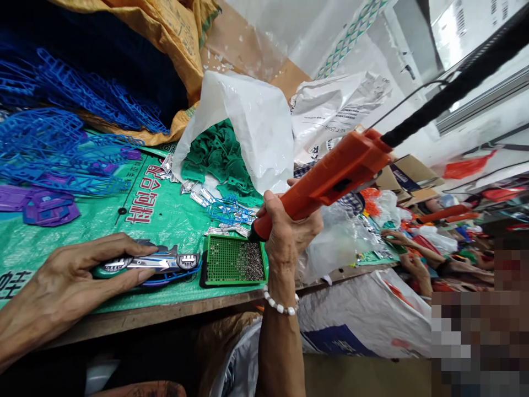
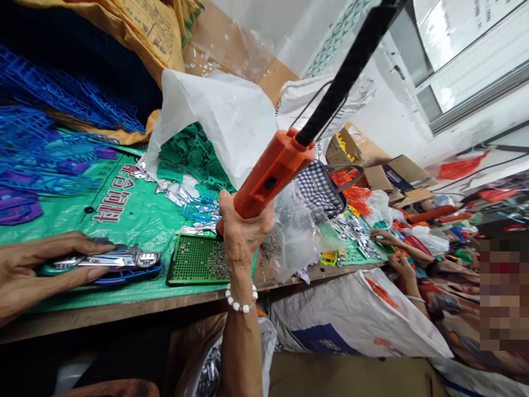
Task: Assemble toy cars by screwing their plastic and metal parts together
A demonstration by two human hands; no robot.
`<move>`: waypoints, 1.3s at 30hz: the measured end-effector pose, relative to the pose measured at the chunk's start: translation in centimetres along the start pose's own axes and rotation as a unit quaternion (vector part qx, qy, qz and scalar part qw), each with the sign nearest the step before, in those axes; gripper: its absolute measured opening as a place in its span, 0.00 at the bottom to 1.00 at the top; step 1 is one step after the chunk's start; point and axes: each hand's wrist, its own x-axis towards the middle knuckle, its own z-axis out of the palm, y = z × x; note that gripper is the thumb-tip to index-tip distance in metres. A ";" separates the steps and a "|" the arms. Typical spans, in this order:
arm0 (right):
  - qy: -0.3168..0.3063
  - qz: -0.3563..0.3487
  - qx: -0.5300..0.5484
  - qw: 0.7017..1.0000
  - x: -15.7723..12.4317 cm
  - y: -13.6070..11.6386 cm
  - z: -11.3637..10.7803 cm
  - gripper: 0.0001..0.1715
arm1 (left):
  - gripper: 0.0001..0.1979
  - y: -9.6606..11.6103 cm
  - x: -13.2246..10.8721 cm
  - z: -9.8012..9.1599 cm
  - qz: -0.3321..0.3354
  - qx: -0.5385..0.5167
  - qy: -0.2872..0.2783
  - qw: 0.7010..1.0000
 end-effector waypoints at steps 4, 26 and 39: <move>-0.009 -0.010 0.049 0.999 0.4 -2.2 0.1 0.16 | 0.22 0.8 0.2 -0.2 0.035 -0.004 -0.024 0.999; -0.196 0.012 0.231 0.953 -3.6 -10.3 6.1 0.13 | 0.08 1.6 0.2 0.8 0.149 -0.108 -0.018 0.983; -0.203 0.027 0.199 0.958 -3.8 -9.9 6.3 0.12 | 0.08 1.7 0.3 0.9 0.152 -0.116 -0.003 0.981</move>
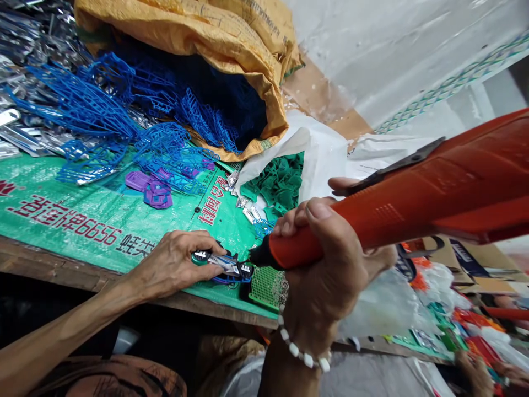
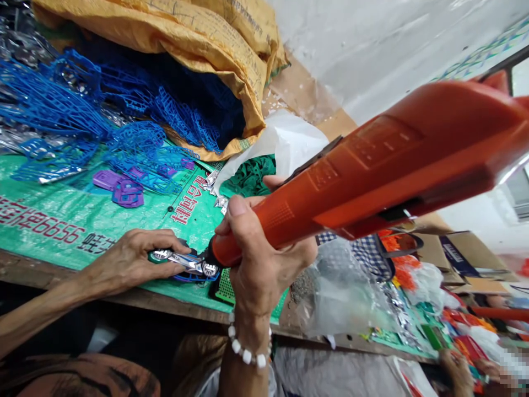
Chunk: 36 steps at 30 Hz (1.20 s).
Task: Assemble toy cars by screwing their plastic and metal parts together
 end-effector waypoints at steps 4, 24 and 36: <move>0.004 0.000 -0.019 1.000 0.0 0.1 -0.1 0.11 | 0.07 0.1 0.0 0.0 -0.006 0.002 -0.007 1.000; 0.008 -0.010 0.023 1.000 -0.6 0.2 -0.1 0.16 | 0.09 -0.1 -0.1 0.0 0.002 -0.001 -0.006 1.000; -0.015 0.006 0.032 0.999 -0.7 0.1 -0.1 0.17 | 0.08 -0.2 -0.1 0.1 0.009 -0.006 0.000 1.000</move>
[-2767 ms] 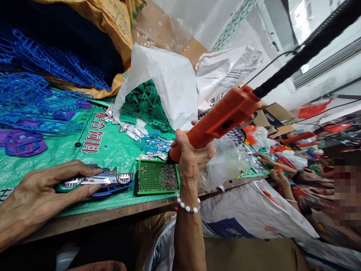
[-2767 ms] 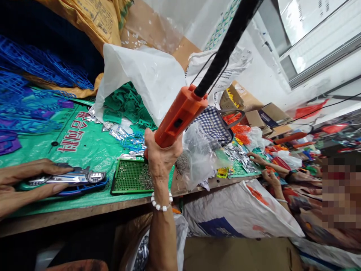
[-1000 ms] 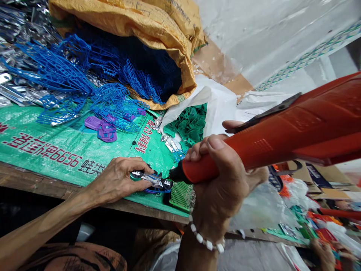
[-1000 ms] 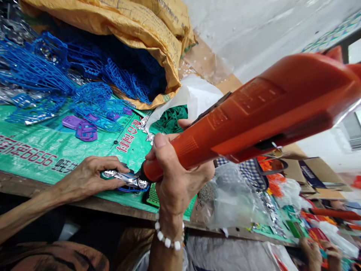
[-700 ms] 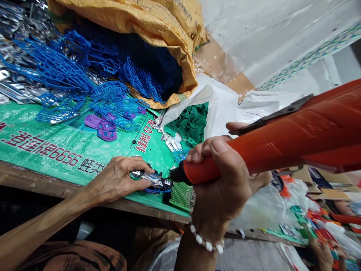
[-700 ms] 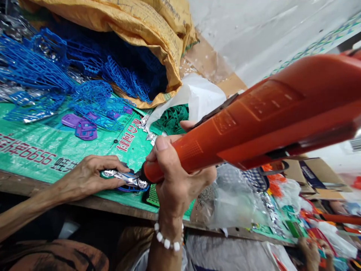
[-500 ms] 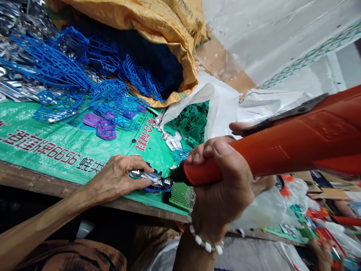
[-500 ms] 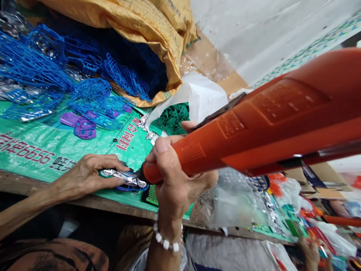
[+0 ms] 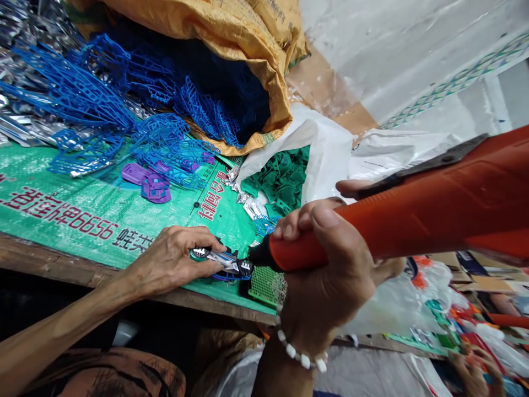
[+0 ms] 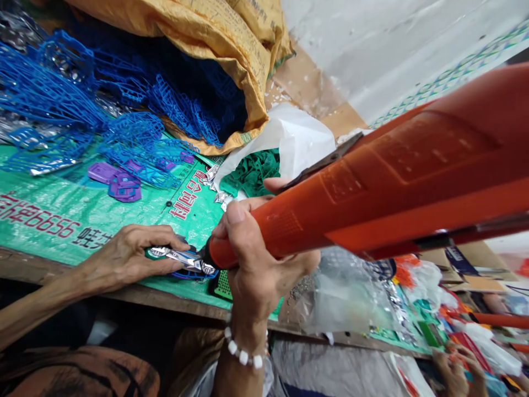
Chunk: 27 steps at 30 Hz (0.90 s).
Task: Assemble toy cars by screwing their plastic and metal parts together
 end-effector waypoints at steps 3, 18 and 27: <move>-0.022 0.007 -0.005 1.000 0.0 0.0 -0.2 0.17 | 0.08 0.1 0.0 0.0 -0.006 -0.002 0.001 1.000; 0.024 -0.043 0.016 0.999 0.2 0.2 -2.8 0.21 | 0.14 -0.4 -0.4 -0.1 -0.023 0.037 -0.003 0.999; 0.175 -0.021 -0.158 0.972 -0.2 3.0 -9.5 0.24 | 0.22 -1.3 -0.5 -0.4 -0.062 0.099 0.006 0.993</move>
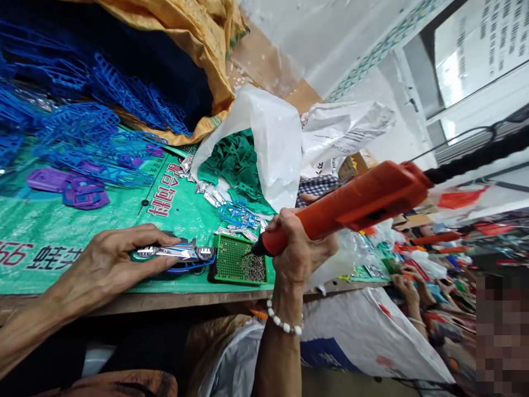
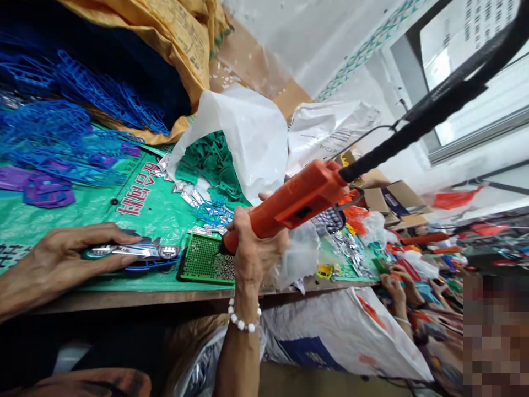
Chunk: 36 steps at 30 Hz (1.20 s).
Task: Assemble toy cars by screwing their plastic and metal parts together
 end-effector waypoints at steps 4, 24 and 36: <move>-0.008 0.002 -0.010 1.000 -0.9 0.3 -0.4 0.24 | 0.23 -0.4 0.1 0.1 0.015 0.020 0.021 0.999; 0.010 -0.003 -0.129 0.992 -2.1 1.7 -1.0 0.23 | 0.19 0.3 0.4 -0.2 0.009 0.001 0.029 1.000; -0.020 0.021 -0.009 1.000 -1.5 1.0 -0.3 0.24 | 0.16 -0.4 0.2 -0.1 0.059 0.001 0.025 0.998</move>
